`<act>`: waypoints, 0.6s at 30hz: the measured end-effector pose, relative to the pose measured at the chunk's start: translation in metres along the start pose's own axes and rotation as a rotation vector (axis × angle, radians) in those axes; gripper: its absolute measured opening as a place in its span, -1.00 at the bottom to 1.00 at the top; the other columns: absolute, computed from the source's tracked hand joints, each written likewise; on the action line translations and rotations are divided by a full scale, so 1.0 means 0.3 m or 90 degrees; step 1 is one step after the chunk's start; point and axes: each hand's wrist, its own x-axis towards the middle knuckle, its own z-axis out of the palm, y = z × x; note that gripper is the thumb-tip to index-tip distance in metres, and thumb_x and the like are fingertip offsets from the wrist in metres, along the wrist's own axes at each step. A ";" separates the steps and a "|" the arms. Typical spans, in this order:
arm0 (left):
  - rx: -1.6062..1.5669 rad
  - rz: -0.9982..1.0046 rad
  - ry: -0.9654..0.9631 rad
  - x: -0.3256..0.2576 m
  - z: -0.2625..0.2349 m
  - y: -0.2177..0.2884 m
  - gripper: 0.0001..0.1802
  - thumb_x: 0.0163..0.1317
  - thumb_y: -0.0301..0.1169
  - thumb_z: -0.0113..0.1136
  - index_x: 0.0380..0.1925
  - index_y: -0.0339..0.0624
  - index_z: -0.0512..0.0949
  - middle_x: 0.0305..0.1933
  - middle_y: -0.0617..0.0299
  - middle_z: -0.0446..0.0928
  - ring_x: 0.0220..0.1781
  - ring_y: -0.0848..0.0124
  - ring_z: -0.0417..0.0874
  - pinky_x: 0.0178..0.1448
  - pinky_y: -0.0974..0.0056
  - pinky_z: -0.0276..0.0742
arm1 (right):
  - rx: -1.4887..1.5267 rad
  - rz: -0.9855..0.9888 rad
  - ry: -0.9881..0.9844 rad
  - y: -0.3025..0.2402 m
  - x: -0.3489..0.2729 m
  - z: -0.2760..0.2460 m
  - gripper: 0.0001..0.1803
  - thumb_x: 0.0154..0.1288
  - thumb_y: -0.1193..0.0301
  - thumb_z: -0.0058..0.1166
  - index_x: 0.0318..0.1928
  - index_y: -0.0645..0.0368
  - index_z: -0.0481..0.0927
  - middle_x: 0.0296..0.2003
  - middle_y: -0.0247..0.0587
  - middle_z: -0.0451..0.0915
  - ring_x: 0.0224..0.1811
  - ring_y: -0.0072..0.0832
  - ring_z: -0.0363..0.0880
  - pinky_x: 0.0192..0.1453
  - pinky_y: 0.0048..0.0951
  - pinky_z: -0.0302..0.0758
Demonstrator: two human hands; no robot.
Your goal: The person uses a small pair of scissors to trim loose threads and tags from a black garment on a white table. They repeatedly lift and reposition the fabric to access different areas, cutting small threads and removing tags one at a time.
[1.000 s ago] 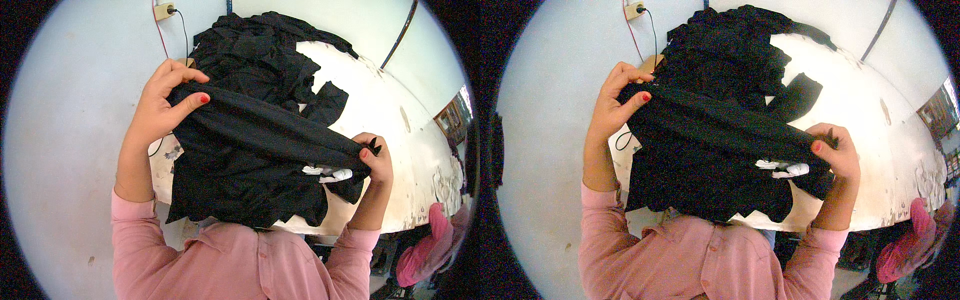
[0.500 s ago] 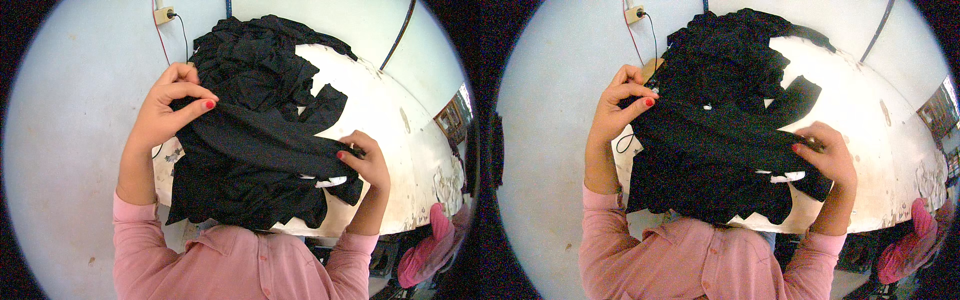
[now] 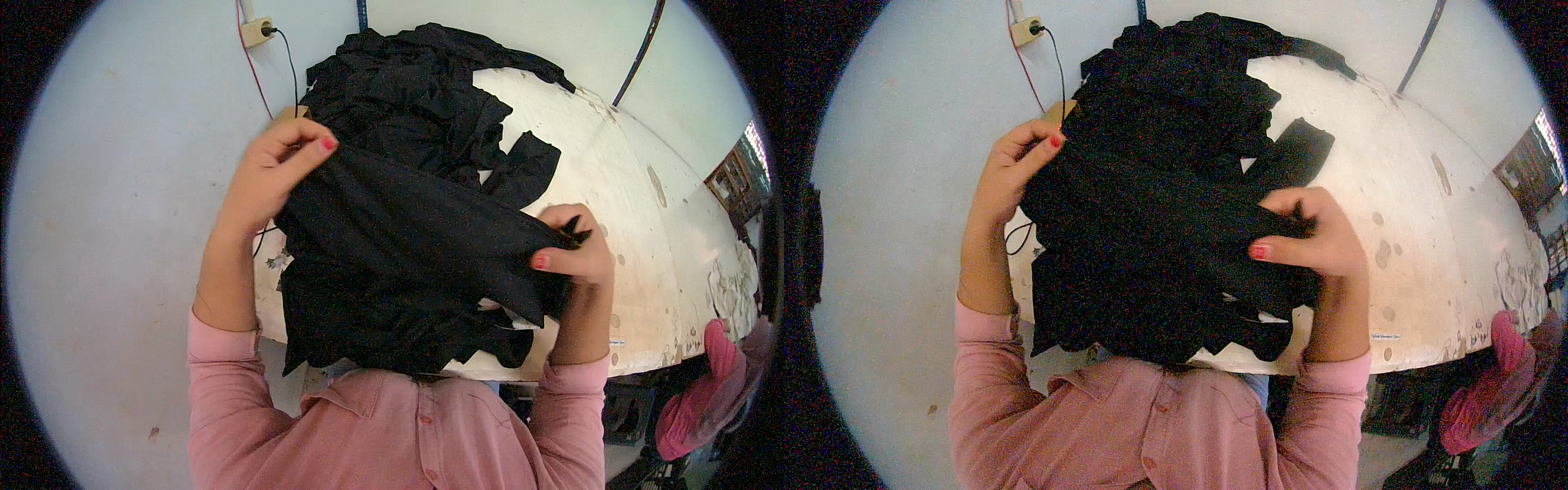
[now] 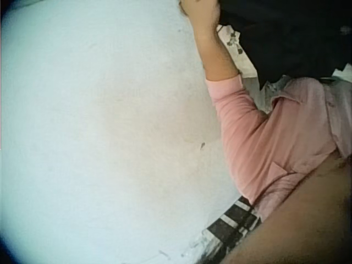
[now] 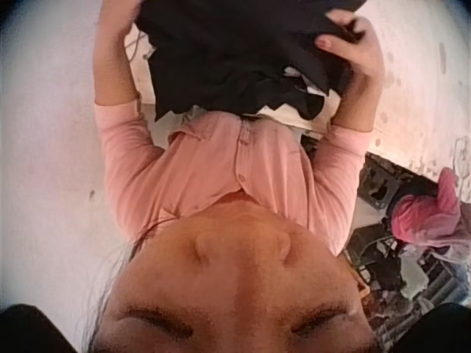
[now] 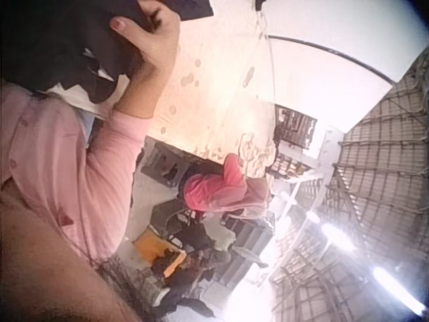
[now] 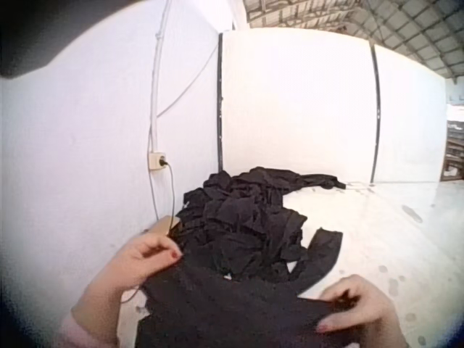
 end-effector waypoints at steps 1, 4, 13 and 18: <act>-0.019 -0.017 0.005 -0.002 -0.022 -0.016 -0.84 0.25 -0.34 0.23 -0.30 -0.20 0.60 -0.35 0.43 0.53 -0.27 0.65 0.46 -0.13 0.50 0.35 | 0.026 0.031 0.011 0.006 -0.029 -0.036 -0.69 -0.08 0.37 0.41 -0.35 0.27 0.62 -0.46 -0.32 0.61 -0.39 -0.60 0.53 -0.29 -0.56 0.43; -0.046 -0.049 0.028 -0.024 -0.062 -0.028 -0.85 0.23 -0.35 0.25 -0.31 -0.20 0.60 -0.36 0.43 0.53 -0.28 0.65 0.46 -0.13 0.50 0.35 | 0.078 0.100 0.064 0.033 -0.093 -0.126 -0.69 -0.11 0.35 0.41 -0.39 0.28 0.61 -0.49 -0.30 0.59 -0.44 -0.58 0.51 -0.36 -0.56 0.40; 0.293 0.073 0.016 -0.005 -0.116 -0.047 -0.80 0.19 -0.31 0.27 -0.27 -0.19 0.63 -0.28 0.28 0.59 -0.22 0.45 0.55 -0.12 0.39 0.42 | -0.064 0.145 0.156 0.058 -0.200 -0.240 -0.73 -0.08 0.30 0.40 -0.47 0.22 0.62 -0.58 -0.42 0.54 -0.57 -0.68 0.43 -0.51 -0.65 0.29; 0.356 0.310 -0.041 -0.005 0.241 -0.001 -0.38 0.10 -0.05 0.30 0.09 -0.16 0.46 -0.01 0.06 0.57 0.09 0.17 0.56 0.24 0.08 0.26 | -0.133 0.066 0.036 -0.030 0.035 0.063 -0.89 0.05 0.49 0.31 -0.41 0.22 0.63 -0.46 -0.41 0.57 -0.43 -0.69 0.42 -0.33 -0.61 0.32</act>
